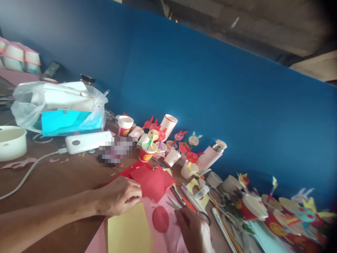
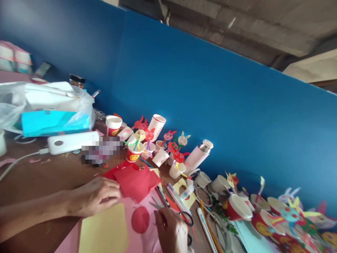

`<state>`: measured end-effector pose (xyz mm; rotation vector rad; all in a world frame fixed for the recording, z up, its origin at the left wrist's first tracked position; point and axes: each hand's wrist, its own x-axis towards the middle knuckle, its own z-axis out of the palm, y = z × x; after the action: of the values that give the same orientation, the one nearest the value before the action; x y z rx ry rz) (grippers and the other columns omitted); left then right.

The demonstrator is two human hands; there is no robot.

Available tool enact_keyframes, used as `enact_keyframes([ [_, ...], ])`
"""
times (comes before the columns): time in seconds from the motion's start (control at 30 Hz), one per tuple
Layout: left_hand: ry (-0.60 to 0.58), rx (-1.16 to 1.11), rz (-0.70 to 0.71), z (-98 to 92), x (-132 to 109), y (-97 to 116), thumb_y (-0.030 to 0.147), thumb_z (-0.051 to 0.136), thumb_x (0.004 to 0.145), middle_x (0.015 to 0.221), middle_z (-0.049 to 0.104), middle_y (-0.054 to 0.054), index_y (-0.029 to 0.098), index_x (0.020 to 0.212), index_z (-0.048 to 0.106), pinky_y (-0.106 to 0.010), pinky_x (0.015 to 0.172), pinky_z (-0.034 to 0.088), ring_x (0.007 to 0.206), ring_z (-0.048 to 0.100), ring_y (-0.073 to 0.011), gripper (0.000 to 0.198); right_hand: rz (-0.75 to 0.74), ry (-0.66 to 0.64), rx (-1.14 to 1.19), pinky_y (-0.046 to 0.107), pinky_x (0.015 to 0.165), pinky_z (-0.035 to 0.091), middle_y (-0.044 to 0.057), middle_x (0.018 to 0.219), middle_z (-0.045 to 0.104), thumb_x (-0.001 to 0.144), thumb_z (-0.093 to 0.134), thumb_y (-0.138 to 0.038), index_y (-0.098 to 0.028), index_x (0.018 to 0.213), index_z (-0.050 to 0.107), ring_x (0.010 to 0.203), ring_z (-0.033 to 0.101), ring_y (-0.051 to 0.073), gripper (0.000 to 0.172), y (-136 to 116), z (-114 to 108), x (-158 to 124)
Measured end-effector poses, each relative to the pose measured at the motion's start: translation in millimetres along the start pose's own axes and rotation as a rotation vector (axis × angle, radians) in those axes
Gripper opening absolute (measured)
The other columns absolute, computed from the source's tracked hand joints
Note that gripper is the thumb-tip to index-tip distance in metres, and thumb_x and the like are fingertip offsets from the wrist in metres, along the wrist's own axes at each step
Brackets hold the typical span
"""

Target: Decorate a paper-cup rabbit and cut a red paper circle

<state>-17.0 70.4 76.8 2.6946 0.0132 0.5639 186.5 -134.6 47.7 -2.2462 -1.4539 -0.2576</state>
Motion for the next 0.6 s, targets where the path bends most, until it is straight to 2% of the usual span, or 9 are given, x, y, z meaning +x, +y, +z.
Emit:
enact_keyframes([
  [0.1, 0.02, 0.026, -0.013, -4.7, 2, -1, 0.014, 0.043, 0.083, 0.063, 0.058, -0.002, 0.017, 0.066, 0.056, -0.024, 0.056, 0.032, 0.059, 0.052, -0.0128, 0.022, 0.005, 0.028, 0.005, 0.027, 0.06, 0.04, 0.003, 0.066, 0.066, 0.089, 0.044, -0.034, -0.024, 0.073, 0.065, 0.062, 0.061, 0.019, 0.028, 14, -3, 5],
  [0.23, -0.045, 0.012, -0.02, -3.7, 2, -2, 0.015, 0.042, 0.086, 0.065, 0.06, -0.002, 0.016, 0.067, 0.057, -0.024, 0.056, 0.031, 0.059, 0.053, -0.0119, 0.024, -0.095, 0.074, -0.054, 0.028, 0.062, 0.042, 0.005, 0.076, 0.067, 0.088, 0.043, -0.032, -0.024, 0.079, 0.066, 0.071, 0.061, 0.02, 0.026, 30, -8, 10],
  [0.37, -0.094, -0.038, 0.007, -0.4, 1, -2, 0.017, 0.042, 0.088, 0.07, 0.058, -0.002, 0.016, 0.072, 0.059, -0.023, 0.06, 0.033, 0.064, 0.053, -0.0118, 0.023, -0.086, -0.023, -0.193, 0.03, 0.074, 0.04, 0.004, 0.096, 0.068, 0.084, 0.053, -0.028, -0.025, 0.096, 0.066, 0.089, 0.059, 0.021, 0.018, 29, -18, 11],
  [0.53, -0.119, -0.066, 0.084, -1.1, 0, 3, 0.024, 0.057, 0.082, 0.084, 0.054, -0.002, 0.019, 0.075, 0.061, -0.024, 0.067, 0.034, 0.077, 0.05, -0.0143, 0.009, -0.032, -0.105, -0.251, 0.03, 0.073, 0.037, 0.002, 0.093, 0.069, 0.085, 0.056, -0.027, -0.025, 0.102, 0.065, 0.088, 0.059, 0.02, 0.02, 22, -21, 11],
  [0.6, -0.131, -0.044, 0.114, -1.6, 0, 5, 0.028, 0.063, 0.078, 0.086, 0.052, -0.002, 0.019, 0.074, 0.059, -0.025, 0.068, 0.034, 0.079, 0.048, -0.0153, 0.011, -0.027, -0.106, -0.255, 0.029, 0.073, 0.037, 0.001, 0.093, 0.069, 0.085, 0.055, -0.027, -0.026, 0.105, 0.064, 0.088, 0.06, 0.019, 0.022, 22, -21, 11],
])
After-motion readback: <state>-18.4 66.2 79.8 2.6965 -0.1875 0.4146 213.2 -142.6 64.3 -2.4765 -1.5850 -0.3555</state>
